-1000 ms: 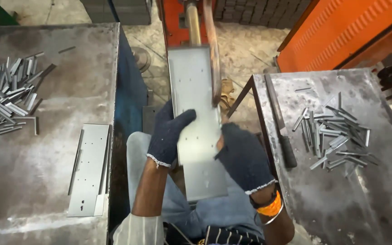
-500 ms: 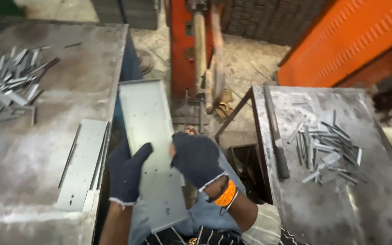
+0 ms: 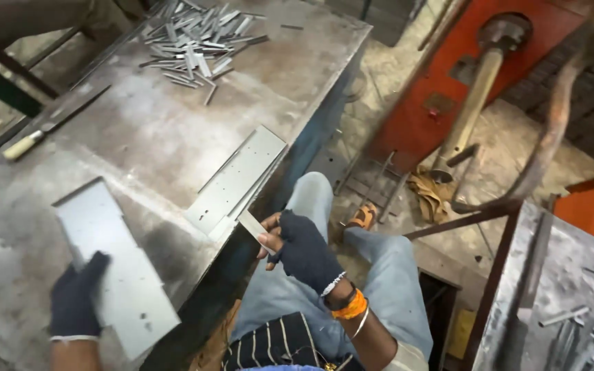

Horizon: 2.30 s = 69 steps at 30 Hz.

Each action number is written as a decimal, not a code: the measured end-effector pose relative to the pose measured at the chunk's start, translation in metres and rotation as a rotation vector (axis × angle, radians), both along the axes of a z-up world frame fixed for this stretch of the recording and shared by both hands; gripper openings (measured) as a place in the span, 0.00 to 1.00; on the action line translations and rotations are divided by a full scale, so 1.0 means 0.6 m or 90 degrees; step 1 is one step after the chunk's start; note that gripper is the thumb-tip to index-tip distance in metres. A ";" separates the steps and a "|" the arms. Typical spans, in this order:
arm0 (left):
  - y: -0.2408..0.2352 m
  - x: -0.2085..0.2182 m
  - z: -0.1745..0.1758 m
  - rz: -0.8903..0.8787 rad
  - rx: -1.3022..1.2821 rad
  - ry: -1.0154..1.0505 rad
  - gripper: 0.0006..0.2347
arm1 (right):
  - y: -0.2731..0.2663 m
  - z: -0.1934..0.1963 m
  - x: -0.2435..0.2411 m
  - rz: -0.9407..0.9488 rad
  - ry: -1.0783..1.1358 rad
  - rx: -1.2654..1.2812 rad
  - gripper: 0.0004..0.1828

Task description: The person sits at a workbench holding a rectangular sheet metal panel and repeatedly picks small metal angle strips from a pile, inserting them one at a time into slots along the panel. Finished panels are set aside on the table as the person continues fitting strips.

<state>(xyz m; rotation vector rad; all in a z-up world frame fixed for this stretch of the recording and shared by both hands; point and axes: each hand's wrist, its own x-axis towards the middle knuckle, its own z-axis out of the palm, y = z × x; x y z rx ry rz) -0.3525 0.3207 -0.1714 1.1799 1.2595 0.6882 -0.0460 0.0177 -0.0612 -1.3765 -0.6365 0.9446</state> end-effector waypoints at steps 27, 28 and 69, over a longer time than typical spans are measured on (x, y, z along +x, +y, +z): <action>0.041 0.542 -0.165 -0.425 0.496 0.429 0.13 | -0.050 -0.063 0.055 -0.158 0.095 -0.030 0.17; 0.031 0.537 -0.129 -0.428 0.501 0.428 0.13 | -0.055 -0.066 0.060 -0.163 0.094 -0.027 0.17; -0.579 0.541 0.071 -0.651 -0.409 -0.189 0.16 | -0.876 -0.388 0.062 -1.018 -0.476 -0.943 0.18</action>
